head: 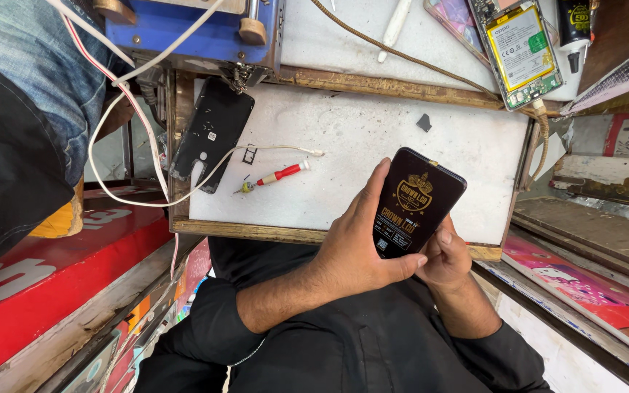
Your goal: The person disassembles a smartphone, removes the battery, and uses a red-handled screwdriver to adjust internal components. They then reassemble the phone by placing the motherboard back into the chassis and closing the back cover.
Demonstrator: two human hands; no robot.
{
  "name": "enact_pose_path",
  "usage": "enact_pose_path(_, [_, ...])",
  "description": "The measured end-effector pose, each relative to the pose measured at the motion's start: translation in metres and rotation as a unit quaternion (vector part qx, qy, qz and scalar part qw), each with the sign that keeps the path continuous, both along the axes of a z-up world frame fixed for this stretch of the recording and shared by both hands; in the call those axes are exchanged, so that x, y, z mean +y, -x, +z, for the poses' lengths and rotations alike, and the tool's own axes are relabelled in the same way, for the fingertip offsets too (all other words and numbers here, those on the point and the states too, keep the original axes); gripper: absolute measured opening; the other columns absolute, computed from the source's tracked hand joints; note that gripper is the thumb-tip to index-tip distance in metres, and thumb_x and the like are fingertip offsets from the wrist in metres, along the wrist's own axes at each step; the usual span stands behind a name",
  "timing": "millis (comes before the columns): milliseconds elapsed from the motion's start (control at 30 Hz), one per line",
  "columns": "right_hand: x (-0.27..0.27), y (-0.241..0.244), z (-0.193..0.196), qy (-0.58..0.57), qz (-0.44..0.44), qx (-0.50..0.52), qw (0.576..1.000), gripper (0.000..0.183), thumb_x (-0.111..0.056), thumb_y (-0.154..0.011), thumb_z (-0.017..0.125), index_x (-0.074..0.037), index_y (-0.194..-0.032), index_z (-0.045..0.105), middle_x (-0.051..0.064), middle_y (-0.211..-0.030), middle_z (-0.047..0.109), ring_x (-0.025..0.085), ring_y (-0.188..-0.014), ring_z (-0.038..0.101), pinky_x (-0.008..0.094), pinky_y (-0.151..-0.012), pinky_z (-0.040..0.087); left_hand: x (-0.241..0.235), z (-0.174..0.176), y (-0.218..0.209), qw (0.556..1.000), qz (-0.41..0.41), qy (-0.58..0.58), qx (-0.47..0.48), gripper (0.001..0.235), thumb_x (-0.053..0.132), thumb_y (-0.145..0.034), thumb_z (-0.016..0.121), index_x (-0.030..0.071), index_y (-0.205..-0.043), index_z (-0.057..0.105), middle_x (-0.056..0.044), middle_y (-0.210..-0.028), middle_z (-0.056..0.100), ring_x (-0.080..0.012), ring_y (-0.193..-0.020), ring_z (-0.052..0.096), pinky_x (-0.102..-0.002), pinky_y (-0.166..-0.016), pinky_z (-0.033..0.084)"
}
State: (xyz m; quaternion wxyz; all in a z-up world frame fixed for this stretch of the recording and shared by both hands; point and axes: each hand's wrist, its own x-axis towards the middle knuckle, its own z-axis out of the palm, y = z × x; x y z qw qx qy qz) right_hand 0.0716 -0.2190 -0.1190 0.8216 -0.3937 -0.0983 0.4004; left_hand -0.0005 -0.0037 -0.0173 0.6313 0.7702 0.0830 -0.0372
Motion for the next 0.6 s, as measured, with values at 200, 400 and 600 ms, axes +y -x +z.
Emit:
enact_pose_path(200, [-0.003, 0.000, -0.007, -0.013, -0.002, 0.022, 1.000, 0.077, -0.029, -0.101, 0.057, 0.000, -0.164, 0.025, 0.026, -0.149, 0.049, 0.034, -0.136, 0.055, 0.048, -0.110, 0.051, 0.000, -0.001, -0.001, 1.000, -0.010, 0.003, 0.007, 0.129, 0.040, -0.081, 0.086, 0.000, -0.163, -0.005, -0.036, -0.155, 0.031, -0.0446, -0.145, 0.045, -0.053, -0.112, 0.048])
enact_pose_path(400, [0.005, -0.002, 0.009, 0.000, 0.032, -0.042, 0.999, 0.083, -0.026, -0.096, 0.061, -0.001, -0.166, 0.023, 0.023, -0.152, 0.048, 0.031, -0.140, 0.053, 0.046, -0.117, 0.047, 0.001, -0.001, 0.001, 1.000, 0.000, 0.018, 0.008, 0.128, 0.038, -0.080, 0.085, 0.000, -0.164, -0.005, -0.035, -0.155, 0.033, -0.0435, -0.145, 0.047, -0.052, -0.114, 0.048])
enact_pose_path(600, [0.015, 0.000, 0.019, -0.030, -0.026, 0.037, 0.999, 0.078, -0.038, -0.103, 0.056, -0.003, -0.165, 0.024, 0.023, -0.150, 0.050, 0.031, -0.138, 0.056, 0.046, -0.118, 0.049, 0.000, -0.003, 0.001, 1.000, 0.003, 0.014, 0.002, 0.130, 0.040, -0.080, 0.086, 0.000, -0.163, -0.006, -0.035, -0.156, 0.031, -0.0445, -0.146, 0.045, -0.053, -0.115, 0.045])
